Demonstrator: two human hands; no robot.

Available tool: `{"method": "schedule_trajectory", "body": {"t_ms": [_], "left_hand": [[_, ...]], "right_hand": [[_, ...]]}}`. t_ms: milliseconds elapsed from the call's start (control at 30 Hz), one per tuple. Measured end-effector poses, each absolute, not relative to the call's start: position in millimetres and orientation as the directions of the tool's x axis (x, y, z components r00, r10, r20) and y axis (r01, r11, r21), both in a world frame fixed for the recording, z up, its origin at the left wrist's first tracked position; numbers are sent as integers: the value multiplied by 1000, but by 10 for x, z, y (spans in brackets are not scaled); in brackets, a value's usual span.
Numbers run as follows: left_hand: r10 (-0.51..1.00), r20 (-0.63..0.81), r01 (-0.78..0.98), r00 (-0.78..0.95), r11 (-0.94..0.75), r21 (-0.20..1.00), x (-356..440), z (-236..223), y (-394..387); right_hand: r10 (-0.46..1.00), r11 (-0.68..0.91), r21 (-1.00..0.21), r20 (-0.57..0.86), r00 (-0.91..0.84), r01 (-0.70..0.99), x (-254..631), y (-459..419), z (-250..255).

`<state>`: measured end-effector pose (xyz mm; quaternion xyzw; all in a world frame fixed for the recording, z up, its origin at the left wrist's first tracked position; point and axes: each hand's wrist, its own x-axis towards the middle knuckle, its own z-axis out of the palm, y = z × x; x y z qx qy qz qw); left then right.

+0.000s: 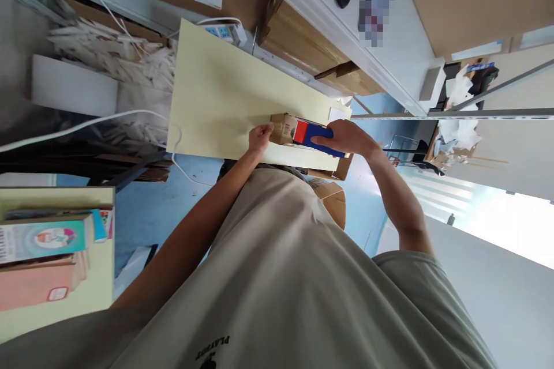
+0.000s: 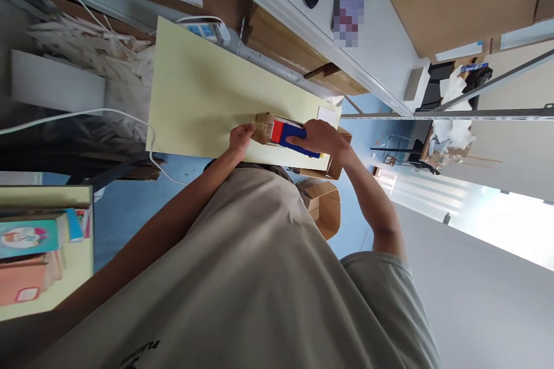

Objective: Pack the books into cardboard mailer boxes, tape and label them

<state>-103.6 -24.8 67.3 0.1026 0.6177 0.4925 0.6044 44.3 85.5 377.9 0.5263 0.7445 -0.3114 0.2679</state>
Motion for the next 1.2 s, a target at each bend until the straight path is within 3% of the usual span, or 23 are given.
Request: {"method": "schedule_trajectory", "body": {"t_ms": [167,300,467,567,700,800,967,1200], "left_hand": [[700,-679,-470,-220,534,703,-893,630,-201],[691,-678,-457,-250,533,712,-812,606,-206],[672,-654,-321,-347,570,756,-827,516,-281],[754,-582,-231,-305,534,813,-910,518,-317],[958,-276,-39,-76,273,961,-1113,690,-268],[982,-89,123,169,68,990,-1252,908,-152],[936,-77,270,343,-20,963,-1327,1224,-55],[974,-52,466,219,-58,883,-1298,1485,-197]], "right_hand": [[603,312,69,-785,-141,948,258,827,3899],[579,339,146,-811,-84,929,126,784,4002],[570,365,179,-819,-68,914,89,749,4026],[565,383,194,-823,-63,903,113,747,4020],[568,404,201,-820,-72,892,119,746,4031],[573,422,213,-816,-77,882,86,731,4041],[572,453,206,-814,-105,867,63,683,4024],[584,456,212,-804,-111,864,74,606,4043]]}}
